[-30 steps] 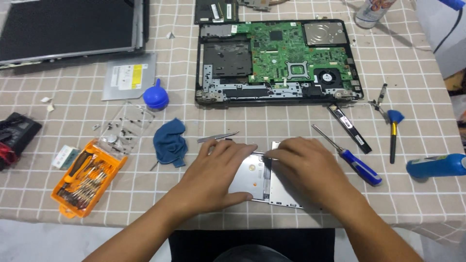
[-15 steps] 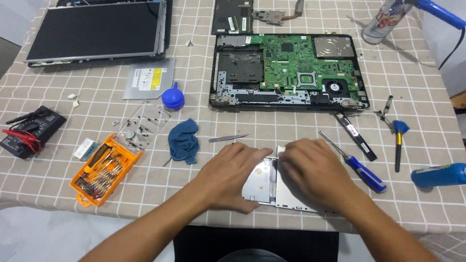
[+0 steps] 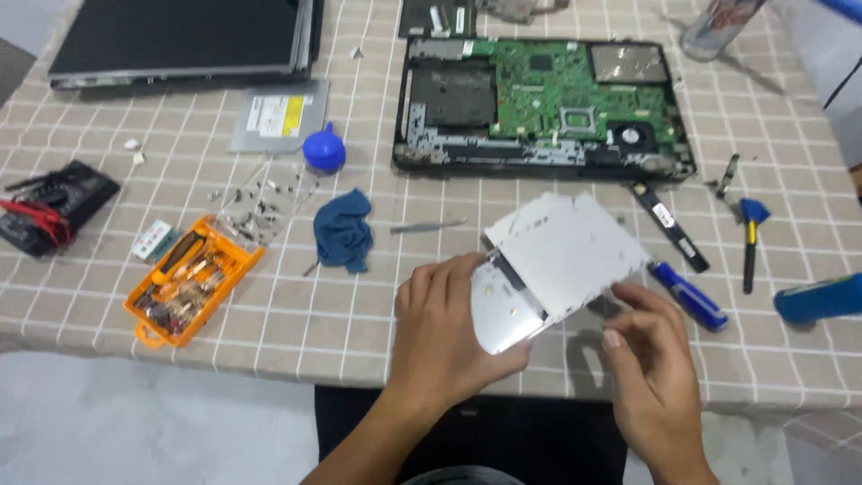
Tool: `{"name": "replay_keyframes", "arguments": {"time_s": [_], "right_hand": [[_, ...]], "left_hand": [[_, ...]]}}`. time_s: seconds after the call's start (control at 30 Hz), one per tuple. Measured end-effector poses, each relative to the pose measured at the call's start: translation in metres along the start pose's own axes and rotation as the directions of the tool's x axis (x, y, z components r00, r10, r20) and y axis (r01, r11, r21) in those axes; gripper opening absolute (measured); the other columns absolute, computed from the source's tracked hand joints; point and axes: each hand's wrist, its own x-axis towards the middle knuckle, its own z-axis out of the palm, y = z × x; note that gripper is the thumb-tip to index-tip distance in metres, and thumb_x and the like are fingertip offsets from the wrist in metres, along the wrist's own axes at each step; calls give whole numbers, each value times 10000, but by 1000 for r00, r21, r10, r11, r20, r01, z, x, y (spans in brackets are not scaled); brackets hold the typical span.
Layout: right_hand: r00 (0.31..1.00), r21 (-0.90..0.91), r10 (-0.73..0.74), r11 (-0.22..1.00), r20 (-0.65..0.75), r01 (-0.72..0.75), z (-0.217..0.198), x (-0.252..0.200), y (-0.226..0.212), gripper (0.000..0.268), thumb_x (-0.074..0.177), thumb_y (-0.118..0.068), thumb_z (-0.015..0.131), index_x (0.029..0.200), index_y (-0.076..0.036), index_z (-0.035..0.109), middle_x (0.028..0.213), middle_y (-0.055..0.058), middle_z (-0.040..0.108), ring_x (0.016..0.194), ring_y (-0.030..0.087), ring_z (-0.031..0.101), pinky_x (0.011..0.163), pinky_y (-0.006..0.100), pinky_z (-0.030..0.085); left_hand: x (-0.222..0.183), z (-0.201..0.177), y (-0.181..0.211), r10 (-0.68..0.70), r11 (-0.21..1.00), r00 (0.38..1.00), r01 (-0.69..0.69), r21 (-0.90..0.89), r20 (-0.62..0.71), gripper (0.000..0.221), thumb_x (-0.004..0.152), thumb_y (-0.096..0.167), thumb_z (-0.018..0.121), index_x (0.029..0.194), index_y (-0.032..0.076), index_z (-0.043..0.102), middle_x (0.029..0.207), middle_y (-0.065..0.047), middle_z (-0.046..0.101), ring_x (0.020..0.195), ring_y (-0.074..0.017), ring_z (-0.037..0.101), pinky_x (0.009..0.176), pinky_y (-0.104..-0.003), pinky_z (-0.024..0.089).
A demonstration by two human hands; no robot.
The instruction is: Fine-tuning and assembling internal components of a laptop, including securing parts with a screwdriver and managing small wires.
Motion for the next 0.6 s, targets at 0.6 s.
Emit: {"name": "replay_keyframes", "arguments": {"time_s": [0.6], "right_hand": [[945, -112, -71, 987, 319, 111, -4, 63, 15, 92, 901, -165, 530, 917, -102, 595, 1337, 123, 546, 1269, 246, 490, 996, 380, 361]], "left_hand": [[-39, 31, 36, -115, 993, 988, 110, 48, 106, 744, 759, 495, 710, 1307, 80, 427, 1255, -101, 563, 1131, -308, 471, 855, -482, 308]]}}
